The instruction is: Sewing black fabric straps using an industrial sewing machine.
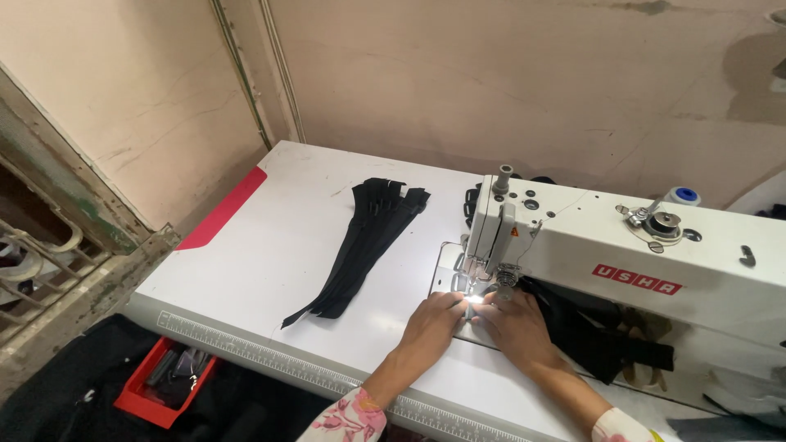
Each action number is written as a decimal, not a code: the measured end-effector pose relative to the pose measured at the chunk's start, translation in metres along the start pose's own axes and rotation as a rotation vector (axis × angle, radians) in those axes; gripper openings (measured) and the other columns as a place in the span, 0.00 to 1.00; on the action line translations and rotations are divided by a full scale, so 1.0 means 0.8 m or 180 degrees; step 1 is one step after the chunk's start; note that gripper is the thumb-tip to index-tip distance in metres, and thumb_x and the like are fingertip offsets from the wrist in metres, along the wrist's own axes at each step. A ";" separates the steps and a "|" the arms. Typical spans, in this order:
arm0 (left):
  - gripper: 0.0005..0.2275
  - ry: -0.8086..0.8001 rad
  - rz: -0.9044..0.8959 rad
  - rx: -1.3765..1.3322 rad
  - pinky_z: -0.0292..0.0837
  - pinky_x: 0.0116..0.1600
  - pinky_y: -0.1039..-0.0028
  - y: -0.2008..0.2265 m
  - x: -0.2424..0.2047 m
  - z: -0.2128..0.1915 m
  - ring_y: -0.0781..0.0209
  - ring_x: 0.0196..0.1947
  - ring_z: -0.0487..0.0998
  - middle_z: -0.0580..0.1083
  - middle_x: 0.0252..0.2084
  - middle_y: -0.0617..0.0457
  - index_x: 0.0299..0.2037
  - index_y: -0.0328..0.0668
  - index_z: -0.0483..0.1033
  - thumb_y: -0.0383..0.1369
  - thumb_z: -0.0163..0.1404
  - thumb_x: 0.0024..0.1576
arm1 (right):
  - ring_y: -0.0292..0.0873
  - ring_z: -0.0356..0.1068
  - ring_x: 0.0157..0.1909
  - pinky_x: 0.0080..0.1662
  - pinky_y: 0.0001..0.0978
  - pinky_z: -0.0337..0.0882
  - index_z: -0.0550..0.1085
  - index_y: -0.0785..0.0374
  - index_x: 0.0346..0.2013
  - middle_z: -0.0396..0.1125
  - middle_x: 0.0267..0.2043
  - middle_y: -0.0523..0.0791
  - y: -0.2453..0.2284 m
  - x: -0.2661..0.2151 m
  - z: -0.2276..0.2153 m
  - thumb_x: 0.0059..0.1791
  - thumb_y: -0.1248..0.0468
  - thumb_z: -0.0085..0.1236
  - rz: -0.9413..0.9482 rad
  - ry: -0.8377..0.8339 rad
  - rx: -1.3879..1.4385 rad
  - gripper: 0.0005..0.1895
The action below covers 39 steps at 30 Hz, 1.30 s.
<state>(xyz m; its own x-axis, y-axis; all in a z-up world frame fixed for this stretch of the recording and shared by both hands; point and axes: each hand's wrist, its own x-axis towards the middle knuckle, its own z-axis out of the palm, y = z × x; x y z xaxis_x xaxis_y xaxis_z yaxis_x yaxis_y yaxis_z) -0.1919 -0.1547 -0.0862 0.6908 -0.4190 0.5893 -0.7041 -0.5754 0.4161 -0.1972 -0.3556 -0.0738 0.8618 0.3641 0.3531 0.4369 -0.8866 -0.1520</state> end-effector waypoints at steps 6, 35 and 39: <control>0.06 -0.0250 -0.0273 0.0053 0.72 0.52 0.60 0.006 0.005 -0.002 0.47 0.48 0.74 0.72 0.49 0.47 0.42 0.34 0.74 0.22 0.50 0.56 | 0.43 0.65 0.59 0.60 0.41 0.61 0.81 0.50 0.41 0.73 0.48 0.37 -0.003 0.004 0.011 0.47 0.53 0.56 0.0149 0.0054 0.0114 0.12; 0.12 -0.0135 -0.0027 0.0253 0.72 0.55 0.61 -0.041 0.026 0.031 0.48 0.53 0.73 0.73 0.52 0.48 0.48 0.35 0.76 0.23 0.54 0.54 | 0.49 0.71 0.48 0.54 0.44 0.67 0.81 0.55 0.38 0.75 0.43 0.39 -0.004 0.025 0.010 0.46 0.54 0.60 0.0307 0.0433 0.0279 0.11; 0.10 -0.0201 -0.0153 0.0212 0.72 0.56 0.61 -0.043 0.033 0.029 0.48 0.53 0.74 0.74 0.54 0.48 0.47 0.35 0.78 0.24 0.54 0.56 | 0.49 0.71 0.49 0.55 0.45 0.66 0.81 0.55 0.40 0.75 0.44 0.39 0.008 0.025 0.017 0.47 0.56 0.59 0.0225 0.0456 0.0330 0.11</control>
<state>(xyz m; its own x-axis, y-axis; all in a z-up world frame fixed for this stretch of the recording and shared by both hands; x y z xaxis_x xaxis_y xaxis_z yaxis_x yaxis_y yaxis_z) -0.1454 -0.1623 -0.1011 0.7340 -0.4320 0.5240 -0.6588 -0.6405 0.3947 -0.1735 -0.3496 -0.0804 0.8490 0.2510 0.4650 0.4071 -0.8717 -0.2727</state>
